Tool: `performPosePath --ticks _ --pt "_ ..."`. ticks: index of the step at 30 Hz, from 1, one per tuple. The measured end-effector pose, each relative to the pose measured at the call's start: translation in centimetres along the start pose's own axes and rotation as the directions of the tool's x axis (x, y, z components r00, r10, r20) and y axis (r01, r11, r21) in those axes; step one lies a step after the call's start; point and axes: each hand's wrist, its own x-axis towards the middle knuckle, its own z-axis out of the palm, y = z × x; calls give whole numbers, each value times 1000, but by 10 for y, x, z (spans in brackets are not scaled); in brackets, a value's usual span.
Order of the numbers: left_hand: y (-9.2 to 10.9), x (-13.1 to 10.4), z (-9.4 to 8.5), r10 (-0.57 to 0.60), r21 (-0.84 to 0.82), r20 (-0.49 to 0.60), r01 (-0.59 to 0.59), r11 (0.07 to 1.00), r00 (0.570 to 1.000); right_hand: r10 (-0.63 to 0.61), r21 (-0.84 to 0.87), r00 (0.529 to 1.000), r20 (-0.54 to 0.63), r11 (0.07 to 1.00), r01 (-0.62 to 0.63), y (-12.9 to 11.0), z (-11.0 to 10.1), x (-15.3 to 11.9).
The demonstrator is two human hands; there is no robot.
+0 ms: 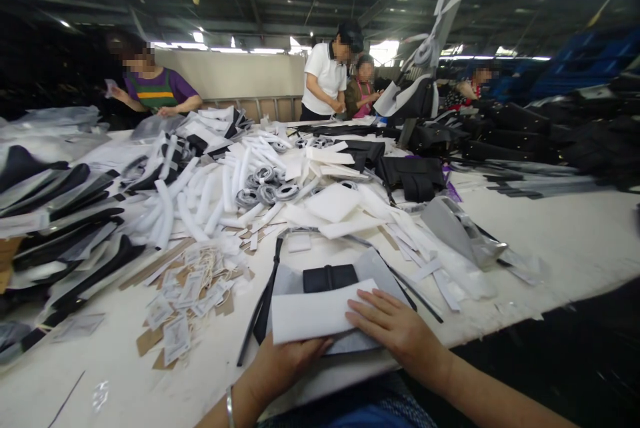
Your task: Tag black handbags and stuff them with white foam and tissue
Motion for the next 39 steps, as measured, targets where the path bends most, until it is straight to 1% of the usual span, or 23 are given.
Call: performPosePath --ticks 5,8,10,12,14,16,18,19,20,21,23,25,26,27,30,32,34,37,39 --pt "0 4 0 1 -3 9 -1 1000 1000 69 -86 995 -66 993 -74 -9 0 -3" --pt "0 8 -2 -7 -2 30 7 1000 1000 50 -96 995 -91 994 -59 -10 2 -4" --pt "3 10 -7 -14 0 49 14 1000 999 46 -98 993 -106 994 -57 -10 3 -5" --pt "10 13 -16 -21 9 76 20 1000 997 57 -91 992 -116 994 -67 -9 5 -7" --pt "22 15 -29 -38 32 72 36 999 997 72 -80 989 -128 993 -82 -8 8 -10" --pt "35 20 -44 -63 46 24 61 997 998 86 -69 987 -139 993 -96 -8 10 -12" --pt "44 29 -56 -83 23 -37 84 996 996 92 -64 985 -144 993 -102 -8 12 -14" --pt "46 36 -60 -80 0 -46 80 997 996 92 -64 985 -144 993 -102 -8 13 -14" --pt "47 42 -61 -68 -19 -32 67 998 997 91 -65 986 -141 993 -101 -8 13 -14" --pt "45 48 -59 -46 -27 13 47 999 999 89 -67 986 -139 993 -99 -8 14 -15" --pt "37 55 -48 -5 -3 164 5 1000 986 79 -73 988 -134 993 -90 -7 14 -16" --pt "28 50 -31 7 47 312 -23 999 950 68 -76 990 -126 994 -77 -6 16 -17" --pt "24 44 -21 16 63 356 -41 997 934 61 -71 991 -118 995 -70 -5 17 -18" --pt "21 37 -12 18 78 373 -51 996 928 57 -60 993 -108 996 -64 -4 18 -20" --pt "17 16 7 12 136 354 -64 989 935 87 23 995 -38 996 -87 1 16 -22" --pt "17 9 13 13 184 304 -72 980 953 114 103 993 34 988 -117 6 7 -21" --pt "14 7 17 48 233 227 -102 967 973 132 194 984 116 969 -153 13 -5 -13" --pt "6 7 29 155 318 98 -179 931 983 211 316 951 227 908 -276 28 -22 11" --pt "1 7 40 194 378 1 -180 908 981 288 363 930 230 861 -357 46 -22 36"
